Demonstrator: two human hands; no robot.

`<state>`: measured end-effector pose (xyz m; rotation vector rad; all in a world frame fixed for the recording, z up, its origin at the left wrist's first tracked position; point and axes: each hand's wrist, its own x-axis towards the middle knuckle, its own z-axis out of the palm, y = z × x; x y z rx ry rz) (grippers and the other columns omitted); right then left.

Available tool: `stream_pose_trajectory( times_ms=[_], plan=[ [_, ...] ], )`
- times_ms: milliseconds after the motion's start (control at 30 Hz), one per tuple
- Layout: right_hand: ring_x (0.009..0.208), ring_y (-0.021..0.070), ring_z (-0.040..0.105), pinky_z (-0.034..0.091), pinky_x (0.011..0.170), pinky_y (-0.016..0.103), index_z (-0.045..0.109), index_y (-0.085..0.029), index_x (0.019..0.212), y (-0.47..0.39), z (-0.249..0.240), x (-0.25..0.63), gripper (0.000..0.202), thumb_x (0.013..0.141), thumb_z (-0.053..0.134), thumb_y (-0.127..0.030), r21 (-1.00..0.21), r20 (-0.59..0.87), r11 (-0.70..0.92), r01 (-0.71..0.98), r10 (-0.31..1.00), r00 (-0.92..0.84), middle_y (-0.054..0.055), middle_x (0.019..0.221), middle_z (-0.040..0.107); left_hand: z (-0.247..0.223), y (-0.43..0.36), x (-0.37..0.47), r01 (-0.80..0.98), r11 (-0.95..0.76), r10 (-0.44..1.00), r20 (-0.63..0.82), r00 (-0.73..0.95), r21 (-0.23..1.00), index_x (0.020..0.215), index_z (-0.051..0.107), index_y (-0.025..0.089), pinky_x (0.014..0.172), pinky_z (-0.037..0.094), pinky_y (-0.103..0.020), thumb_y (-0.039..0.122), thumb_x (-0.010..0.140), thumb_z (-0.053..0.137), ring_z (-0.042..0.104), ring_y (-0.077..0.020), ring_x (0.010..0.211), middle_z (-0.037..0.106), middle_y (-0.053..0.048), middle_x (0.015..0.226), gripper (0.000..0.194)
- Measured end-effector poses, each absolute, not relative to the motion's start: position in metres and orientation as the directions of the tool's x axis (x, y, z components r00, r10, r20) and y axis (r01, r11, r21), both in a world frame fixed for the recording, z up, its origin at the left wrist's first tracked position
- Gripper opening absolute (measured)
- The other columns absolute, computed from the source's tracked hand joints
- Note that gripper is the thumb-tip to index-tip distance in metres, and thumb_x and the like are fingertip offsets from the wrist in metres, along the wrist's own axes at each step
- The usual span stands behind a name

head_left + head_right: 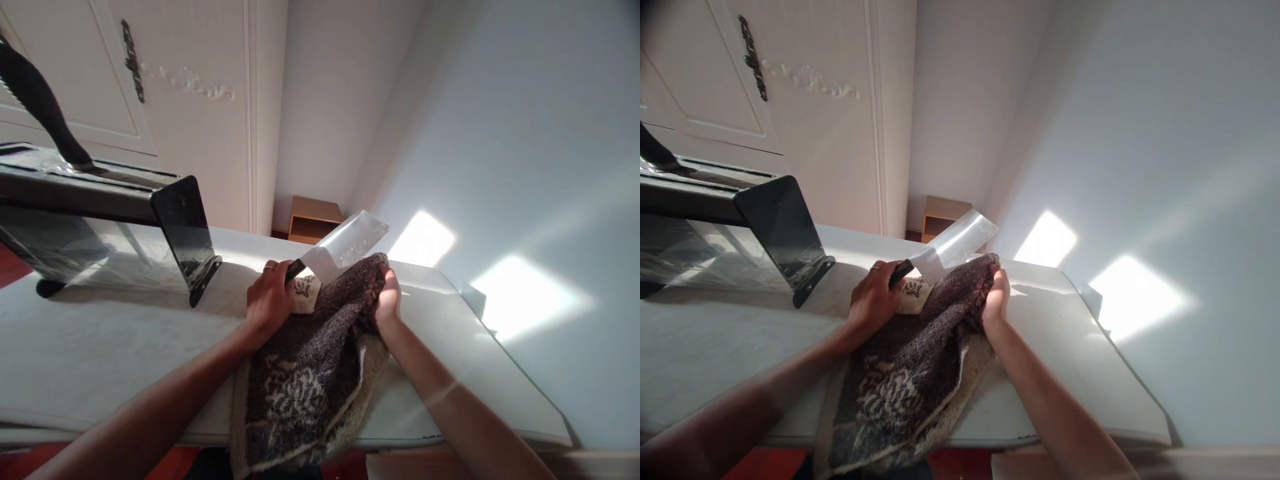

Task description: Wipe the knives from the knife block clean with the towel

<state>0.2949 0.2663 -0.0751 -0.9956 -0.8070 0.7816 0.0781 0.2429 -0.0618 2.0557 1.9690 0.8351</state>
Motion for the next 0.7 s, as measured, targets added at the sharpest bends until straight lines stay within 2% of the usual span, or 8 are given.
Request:
stream_pose_trajectory(
  times_ms=[133, 267, 333, 433, 567, 633, 700],
  plan=[
    [0.077, 0.0184, 0.064, 0.053, 0.073, 0.035, 0.056, -0.021, 0.081, 0.274, -0.070, 0.308, 0.021, 0.073, 0.058, -0.040, -0.880, 0.099, 0.330, -0.341, 0.831, 0.548, 0.000, 0.079, 0.065, -0.055, 0.247, 0.071, 0.918, -0.070, 0.977, 0.213, -0.016, 0.390, 0.110, 0.057, 0.021, 0.068, 0.043, -0.034, 0.033, 0.091, 0.044, 0.063, -0.0265, 0.092, 0.062, -0.007, 0.111, 0.026],
    [0.073, 0.0166, 0.063, 0.054, 0.072, 0.034, 0.054, -0.021, 0.079, 0.274, -0.062, 0.311, 0.018, 0.071, 0.061, -0.035, -0.867, 0.053, 0.340, -0.365, 0.790, 0.611, -0.002, 0.076, 0.064, -0.056, 0.251, 0.066, 0.954, -0.077, 0.977, 0.213, 0.014, 0.289, 0.111, 0.055, 0.022, 0.064, 0.041, -0.033, 0.036, 0.093, 0.040, 0.063, -0.0252, 0.086, 0.061, -0.008, 0.111, 0.028],
    [0.070, 0.0161, 0.062, 0.053, 0.068, 0.033, 0.053, -0.022, 0.085, 0.271, -0.060, 0.308, 0.020, 0.071, 0.061, -0.034, -0.890, 0.079, 0.337, -0.308, 0.778, 0.623, -0.003, 0.076, 0.063, -0.057, 0.251, 0.066, 0.962, -0.086, 0.973, 0.228, 0.026, 0.258, 0.112, 0.055, 0.022, 0.062, 0.040, -0.032, 0.034, 0.093, 0.039, 0.063, -0.0245, 0.085, 0.060, -0.008, 0.112, 0.027],
    [0.070, 0.0152, 0.061, 0.051, 0.065, 0.031, 0.052, -0.022, 0.101, 0.266, -0.061, 0.300, 0.036, 0.069, 0.066, -0.032, -0.910, 0.176, 0.356, -0.213, 0.797, 0.578, -0.002, 0.081, 0.064, -0.058, 0.251, 0.066, 0.968, -0.093, 0.965, 0.262, 0.029, 0.234, 0.111, 0.055, 0.023, 0.060, 0.039, -0.032, 0.034, 0.093, 0.039, 0.063, -0.0242, 0.083, 0.057, -0.007, 0.113, 0.026],
    [0.073, 0.0130, 0.059, 0.048, 0.069, 0.028, 0.049, -0.021, 0.112, 0.260, -0.070, 0.290, 0.049, 0.069, 0.071, -0.032, -0.887, 0.301, 0.426, -0.178, 0.827, 0.475, -0.001, 0.088, 0.065, -0.057, 0.249, 0.066, 0.964, -0.092, 0.957, 0.289, 0.016, 0.251, 0.111, 0.055, 0.023, 0.059, 0.038, -0.032, 0.035, 0.093, 0.040, 0.063, -0.0239, 0.080, 0.058, -0.006, 0.113, 0.026],
    [0.075, 0.0131, 0.060, 0.049, 0.071, 0.029, 0.049, -0.021, 0.111, 0.259, -0.074, 0.287, 0.049, 0.070, 0.072, -0.033, -0.889, 0.296, 0.421, -0.178, 0.827, 0.479, -0.001, 0.090, 0.065, -0.058, 0.249, 0.065, 0.961, -0.090, 0.957, 0.289, 0.010, 0.262, 0.110, 0.056, 0.023, 0.058, 0.037, -0.032, 0.035, 0.093, 0.041, 0.063, -0.0245, 0.081, 0.059, -0.005, 0.113, 0.026],
    [0.075, 0.0140, 0.062, 0.050, 0.072, 0.030, 0.049, -0.020, 0.110, 0.259, -0.076, 0.286, 0.052, 0.067, 0.075, -0.034, -0.906, 0.219, 0.365, -0.215, 0.838, 0.500, -0.001, 0.089, 0.066, -0.058, 0.249, 0.066, 0.957, -0.091, 0.958, 0.287, 0.008, 0.275, 0.111, 0.057, 0.024, 0.058, 0.037, -0.032, 0.036, 0.093, 0.042, 0.063, -0.0251, 0.084, 0.060, -0.005, 0.114, 0.026]
  ],
)
